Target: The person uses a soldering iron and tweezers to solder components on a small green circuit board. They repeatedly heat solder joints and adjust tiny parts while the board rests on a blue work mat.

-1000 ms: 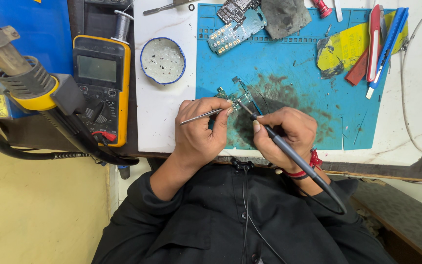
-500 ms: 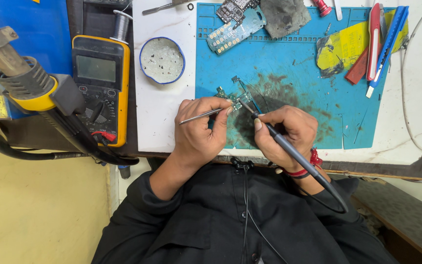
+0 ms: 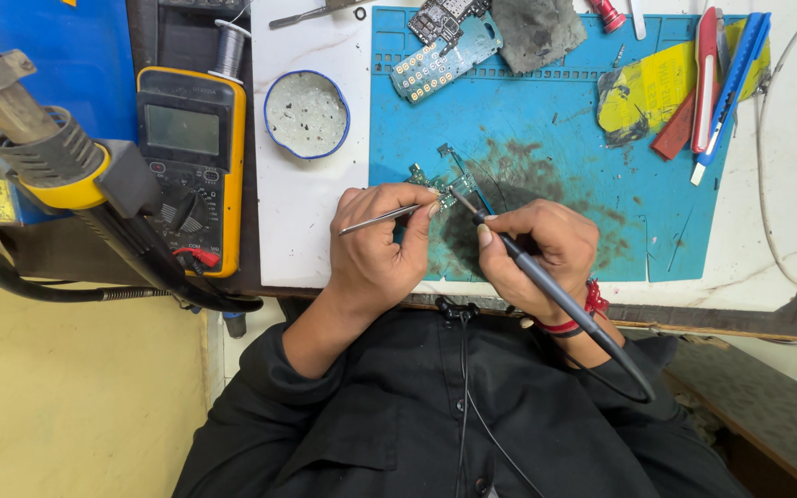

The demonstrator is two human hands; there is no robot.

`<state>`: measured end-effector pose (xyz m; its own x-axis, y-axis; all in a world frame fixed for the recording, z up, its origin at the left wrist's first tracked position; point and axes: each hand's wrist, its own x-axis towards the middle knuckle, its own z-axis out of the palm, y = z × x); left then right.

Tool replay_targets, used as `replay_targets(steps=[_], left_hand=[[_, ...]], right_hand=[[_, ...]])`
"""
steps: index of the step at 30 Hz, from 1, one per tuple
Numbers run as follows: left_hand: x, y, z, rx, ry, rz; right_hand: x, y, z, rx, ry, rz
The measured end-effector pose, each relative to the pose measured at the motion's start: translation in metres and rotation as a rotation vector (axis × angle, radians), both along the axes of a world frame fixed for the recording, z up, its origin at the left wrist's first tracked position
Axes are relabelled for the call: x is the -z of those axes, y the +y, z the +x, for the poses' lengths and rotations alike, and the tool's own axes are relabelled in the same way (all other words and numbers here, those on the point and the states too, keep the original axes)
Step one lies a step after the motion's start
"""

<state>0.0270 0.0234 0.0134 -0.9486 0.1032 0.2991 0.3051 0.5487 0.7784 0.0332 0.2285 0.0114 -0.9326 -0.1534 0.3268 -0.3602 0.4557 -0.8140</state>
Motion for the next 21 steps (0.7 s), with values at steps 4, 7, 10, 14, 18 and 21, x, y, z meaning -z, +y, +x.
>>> replay_targets(steps=[4, 7, 10, 14, 18, 21], left_hand=[[0.0001, 0.0004, -0.0001, -0.004, 0.009, -0.006], [0.0001, 0.0001, -0.0001, -0.005, -0.004, -0.001], [0.0004, 0.0003, -0.0003, -0.005, 0.01, -0.001], [0.0002, -0.0002, 0.0, -0.005, -0.002, -0.004], [0.0001, 0.0, 0.0002, -0.008, -0.002, -0.005], [-0.0002, -0.0001, 0.0001, -0.009, 0.0, -0.006]], right_hand=[[-0.001, -0.0011, 0.0004, 0.021, -0.025, -0.001], [-0.0017, -0.0011, 0.0001, 0.014, -0.012, 0.007], [-0.0016, -0.0018, 0.0, 0.024, -0.022, -0.001], [-0.0015, -0.0017, -0.0002, 0.012, -0.007, -0.002], [-0.0015, -0.0019, 0.0005, 0.017, -0.018, 0.009], [-0.0011, -0.0021, -0.0005, 0.012, -0.01, -0.012]])
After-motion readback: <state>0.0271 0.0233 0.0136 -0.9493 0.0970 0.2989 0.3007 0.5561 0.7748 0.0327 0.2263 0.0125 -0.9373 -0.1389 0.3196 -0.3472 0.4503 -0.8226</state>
